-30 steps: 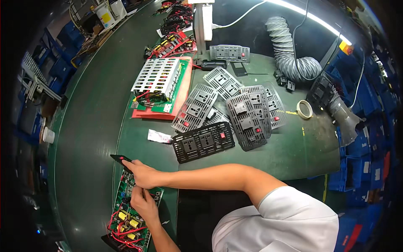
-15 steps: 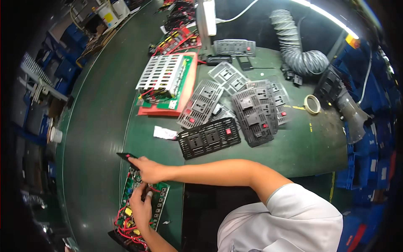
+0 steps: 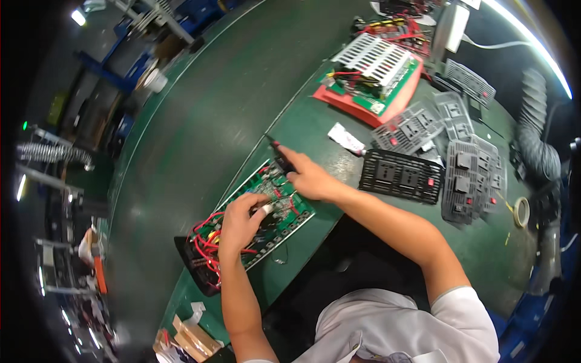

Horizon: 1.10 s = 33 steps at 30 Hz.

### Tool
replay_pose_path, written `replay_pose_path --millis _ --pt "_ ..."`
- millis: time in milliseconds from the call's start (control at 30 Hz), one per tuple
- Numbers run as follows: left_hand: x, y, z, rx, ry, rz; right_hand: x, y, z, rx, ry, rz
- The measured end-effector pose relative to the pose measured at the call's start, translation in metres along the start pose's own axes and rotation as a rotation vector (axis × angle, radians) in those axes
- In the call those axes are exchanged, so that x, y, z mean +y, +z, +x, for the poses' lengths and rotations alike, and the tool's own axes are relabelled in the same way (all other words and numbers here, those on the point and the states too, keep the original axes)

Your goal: Assembling and inspecting electronic circuit boards on a factory production line.

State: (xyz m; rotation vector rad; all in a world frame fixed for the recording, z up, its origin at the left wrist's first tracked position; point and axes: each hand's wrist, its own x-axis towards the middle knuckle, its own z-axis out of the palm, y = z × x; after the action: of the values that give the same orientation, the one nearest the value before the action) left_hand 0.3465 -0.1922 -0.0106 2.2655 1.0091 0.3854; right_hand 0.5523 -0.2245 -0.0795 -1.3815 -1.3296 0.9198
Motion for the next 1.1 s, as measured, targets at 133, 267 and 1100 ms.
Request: replay_pose_path --millis 133,267,1100 --pt "-0.005 0.001 0.002 0.070 -0.172 -0.283 -0.006 -0.002 0.001 -0.073 0.098 0.023" --pt "-0.014 0.019 0.016 0.335 -0.248 -0.653 -0.013 0.002 0.002 -0.088 0.130 0.081" --pt "-0.008 0.031 0.048 0.300 -0.026 0.068 -0.009 0.002 -0.001 -0.038 0.062 -0.027"
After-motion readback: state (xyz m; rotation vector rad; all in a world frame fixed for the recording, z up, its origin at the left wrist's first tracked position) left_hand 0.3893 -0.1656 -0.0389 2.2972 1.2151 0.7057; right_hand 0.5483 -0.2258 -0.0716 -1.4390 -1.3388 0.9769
